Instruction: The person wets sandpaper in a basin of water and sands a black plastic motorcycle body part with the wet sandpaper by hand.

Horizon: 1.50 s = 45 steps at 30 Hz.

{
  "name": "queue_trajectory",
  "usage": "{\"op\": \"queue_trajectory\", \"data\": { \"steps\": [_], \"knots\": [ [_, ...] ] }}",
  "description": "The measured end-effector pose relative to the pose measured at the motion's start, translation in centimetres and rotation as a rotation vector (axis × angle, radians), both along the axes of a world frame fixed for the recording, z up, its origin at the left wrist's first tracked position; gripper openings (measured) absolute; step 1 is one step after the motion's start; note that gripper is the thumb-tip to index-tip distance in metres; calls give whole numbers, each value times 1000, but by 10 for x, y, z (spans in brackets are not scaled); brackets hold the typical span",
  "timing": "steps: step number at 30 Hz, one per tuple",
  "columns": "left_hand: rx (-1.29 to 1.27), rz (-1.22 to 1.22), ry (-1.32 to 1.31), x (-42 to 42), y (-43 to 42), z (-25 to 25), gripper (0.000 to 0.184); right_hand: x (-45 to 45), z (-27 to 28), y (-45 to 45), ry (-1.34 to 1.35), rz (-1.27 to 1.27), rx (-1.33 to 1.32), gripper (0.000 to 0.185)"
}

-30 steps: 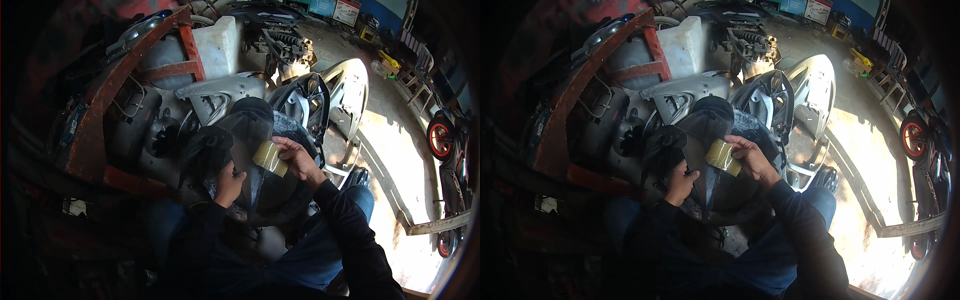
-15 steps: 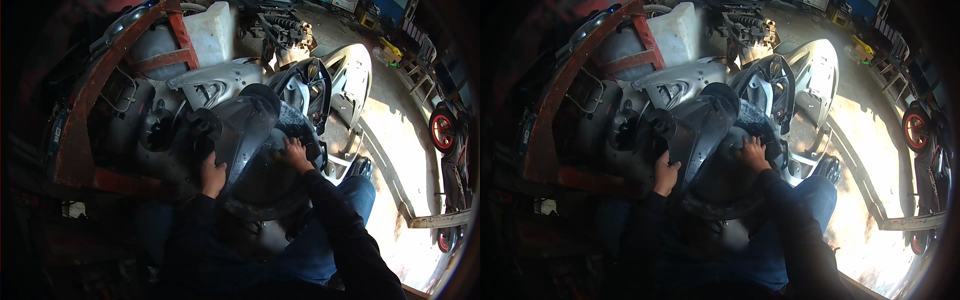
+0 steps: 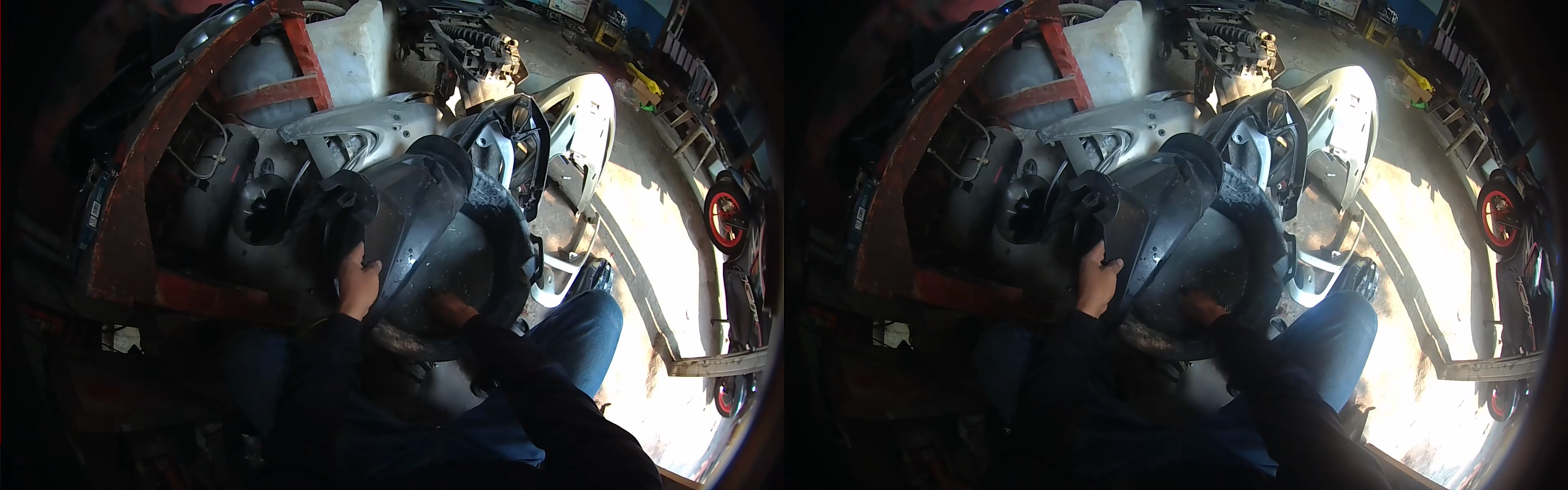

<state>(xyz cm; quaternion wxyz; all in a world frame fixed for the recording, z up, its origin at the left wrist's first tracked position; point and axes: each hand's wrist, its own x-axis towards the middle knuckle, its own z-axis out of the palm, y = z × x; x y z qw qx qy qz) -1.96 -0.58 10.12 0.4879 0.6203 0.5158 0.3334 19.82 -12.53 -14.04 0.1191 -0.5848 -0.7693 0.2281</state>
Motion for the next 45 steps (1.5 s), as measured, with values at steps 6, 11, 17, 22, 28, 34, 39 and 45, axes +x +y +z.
{"op": "queue_trajectory", "data": {
  "steps": [6,11,17,22,28,34,39,45],
  "knots": [
    [45,-2,-27,-1,4,-7,46,42,86,59,149,-195,-161,21],
    [114,-13,83,3,5,-3,43,66,223,69,778,-230,-315,25],
    [59,-23,-49,18,-11,24,37,72,287,45,999,-341,-535,29],
    [121,-25,19,15,-5,19,34,65,282,48,1144,-401,-481,35],
    [66,-6,-40,10,7,9,36,88,210,64,912,-263,-493,51],
    [305,51,233,7,16,-2,36,77,85,84,-130,-341,-349,59],
    [200,11,230,4,18,9,47,38,53,86,-120,-417,45,66],
    [145,-1,199,5,15,5,47,4,40,82,-437,54,257,44]
  ]
}}
